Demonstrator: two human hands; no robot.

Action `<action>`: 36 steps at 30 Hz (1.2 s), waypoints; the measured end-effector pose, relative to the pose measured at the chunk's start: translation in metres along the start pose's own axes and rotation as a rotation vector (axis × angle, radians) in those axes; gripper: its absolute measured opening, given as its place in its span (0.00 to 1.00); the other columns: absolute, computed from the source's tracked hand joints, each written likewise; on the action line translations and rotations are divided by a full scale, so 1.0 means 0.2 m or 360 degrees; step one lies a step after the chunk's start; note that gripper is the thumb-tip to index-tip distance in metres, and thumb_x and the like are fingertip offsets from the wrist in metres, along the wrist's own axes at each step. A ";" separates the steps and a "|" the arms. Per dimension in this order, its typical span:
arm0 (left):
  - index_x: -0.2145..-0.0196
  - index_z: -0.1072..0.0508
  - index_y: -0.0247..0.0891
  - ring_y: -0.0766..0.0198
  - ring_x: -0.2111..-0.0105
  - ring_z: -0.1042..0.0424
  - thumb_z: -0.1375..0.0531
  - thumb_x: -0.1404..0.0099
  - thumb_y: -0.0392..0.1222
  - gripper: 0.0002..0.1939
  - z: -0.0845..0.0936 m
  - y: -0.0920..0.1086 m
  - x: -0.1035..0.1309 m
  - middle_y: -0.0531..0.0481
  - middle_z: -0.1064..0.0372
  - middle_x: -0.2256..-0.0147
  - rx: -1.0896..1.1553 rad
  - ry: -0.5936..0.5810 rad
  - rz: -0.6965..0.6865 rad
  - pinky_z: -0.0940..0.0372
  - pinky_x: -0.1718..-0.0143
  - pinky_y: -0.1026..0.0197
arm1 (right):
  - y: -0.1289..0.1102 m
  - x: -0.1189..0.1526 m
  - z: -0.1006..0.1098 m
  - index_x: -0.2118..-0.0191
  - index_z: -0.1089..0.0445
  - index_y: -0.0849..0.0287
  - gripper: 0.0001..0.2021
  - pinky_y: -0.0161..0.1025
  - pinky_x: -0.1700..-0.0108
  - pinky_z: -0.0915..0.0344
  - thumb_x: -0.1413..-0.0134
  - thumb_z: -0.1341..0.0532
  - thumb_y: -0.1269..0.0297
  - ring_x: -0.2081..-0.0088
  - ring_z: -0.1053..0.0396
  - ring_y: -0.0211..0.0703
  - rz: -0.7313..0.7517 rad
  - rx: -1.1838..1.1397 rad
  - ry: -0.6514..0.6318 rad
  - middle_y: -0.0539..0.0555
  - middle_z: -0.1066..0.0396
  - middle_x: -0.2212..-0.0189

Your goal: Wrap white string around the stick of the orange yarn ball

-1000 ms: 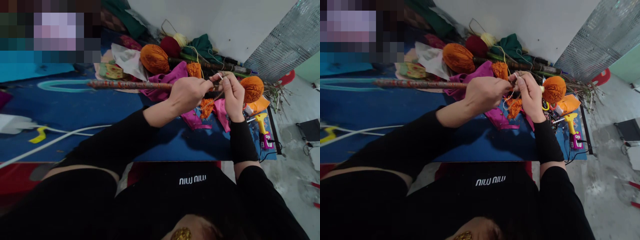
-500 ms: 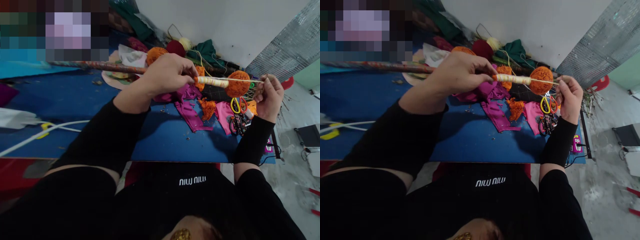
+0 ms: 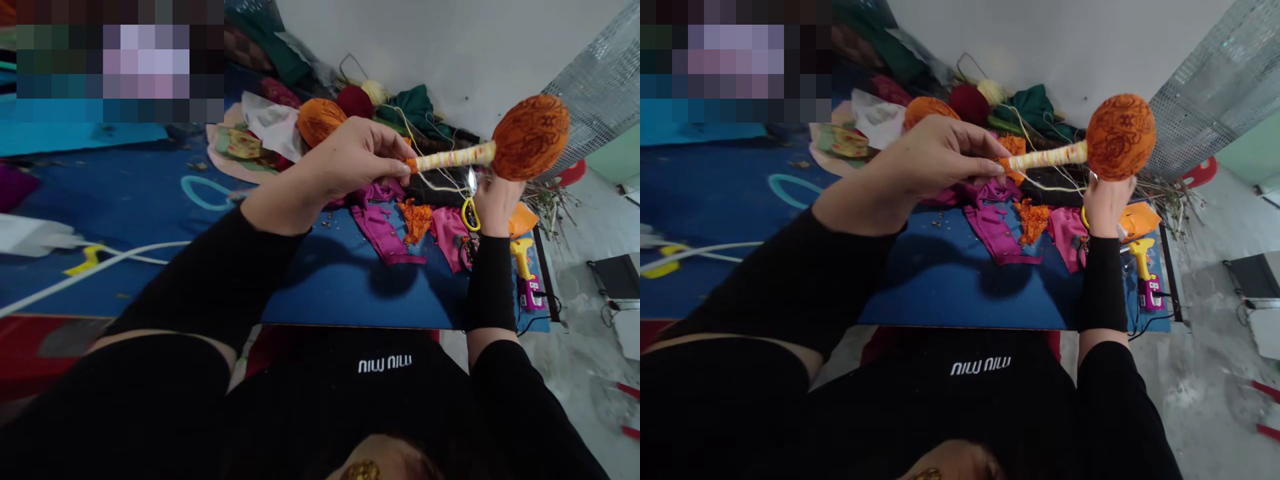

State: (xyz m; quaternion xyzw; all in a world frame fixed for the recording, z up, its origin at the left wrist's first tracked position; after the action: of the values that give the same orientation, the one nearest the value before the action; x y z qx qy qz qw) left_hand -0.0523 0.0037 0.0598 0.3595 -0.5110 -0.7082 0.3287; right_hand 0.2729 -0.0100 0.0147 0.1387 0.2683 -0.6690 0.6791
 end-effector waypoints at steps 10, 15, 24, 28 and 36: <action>0.58 0.17 0.31 0.66 0.73 0.27 0.36 0.35 0.23 0.11 -0.08 -0.03 -0.01 0.47 0.20 0.69 0.0155 0.0162 -0.0008 0.29 0.64 0.58 | -0.61 0.19 -0.03 0.64 0.28 0.52 0.26 0.47 0.53 0.23 0.30 0.42 0.33 0.67 0.28 0.42 0.0155 -0.1325 -0.0316 0.47 0.30 0.72; 0.57 0.18 0.32 0.66 0.73 0.27 0.35 0.33 0.24 0.10 -0.07 -0.08 -0.06 0.47 0.19 0.68 0.0010 0.0252 -0.0056 0.29 0.65 0.59 | -0.64 0.21 0.09 0.67 0.29 0.53 0.25 0.56 0.41 0.24 0.24 0.46 0.41 0.48 0.23 0.49 0.0367 -0.1168 0.0284 0.55 0.28 0.58; 0.57 0.20 0.34 0.65 0.68 0.21 0.36 0.36 0.23 0.13 -0.18 -0.18 -0.10 0.52 0.20 0.67 -0.0149 0.0359 -0.0234 0.30 0.65 0.63 | -0.70 0.26 -0.03 0.72 0.37 0.53 0.23 0.43 0.64 0.27 0.20 0.46 0.51 0.72 0.34 0.39 0.0416 -0.1787 0.0388 0.46 0.41 0.76; 0.62 0.20 0.34 0.62 0.63 0.19 0.36 0.36 0.24 0.09 -0.21 -0.19 -0.09 0.49 0.18 0.63 -0.0157 0.0454 -0.0288 0.27 0.60 0.60 | -0.71 0.29 0.01 0.69 0.34 0.53 0.20 0.40 0.67 0.34 0.20 0.45 0.56 0.71 0.34 0.37 0.0467 -0.1709 0.0349 0.46 0.39 0.75; 0.61 0.20 0.35 0.61 0.67 0.20 0.37 0.37 0.27 0.09 -0.23 -0.25 -0.11 0.49 0.18 0.66 -0.0164 0.0411 -0.0296 0.28 0.64 0.61 | -0.72 0.28 0.05 0.69 0.35 0.53 0.20 0.43 0.60 0.31 0.19 0.47 0.57 0.69 0.33 0.38 0.0732 -0.1429 0.0280 0.47 0.35 0.72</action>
State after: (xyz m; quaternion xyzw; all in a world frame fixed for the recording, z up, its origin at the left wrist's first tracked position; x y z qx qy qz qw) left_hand -0.0064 0.0131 0.0057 0.4761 -0.3920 -0.7087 0.3427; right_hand 0.1311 -0.0727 0.0172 -0.0556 0.5479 -0.3067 0.7763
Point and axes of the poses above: each hand's wrist, its own x-axis away from the middle knuckle, its own z-axis out of the back of the hand, y = z × x, the point moved 1 cm from there along -x, towards the middle knuckle
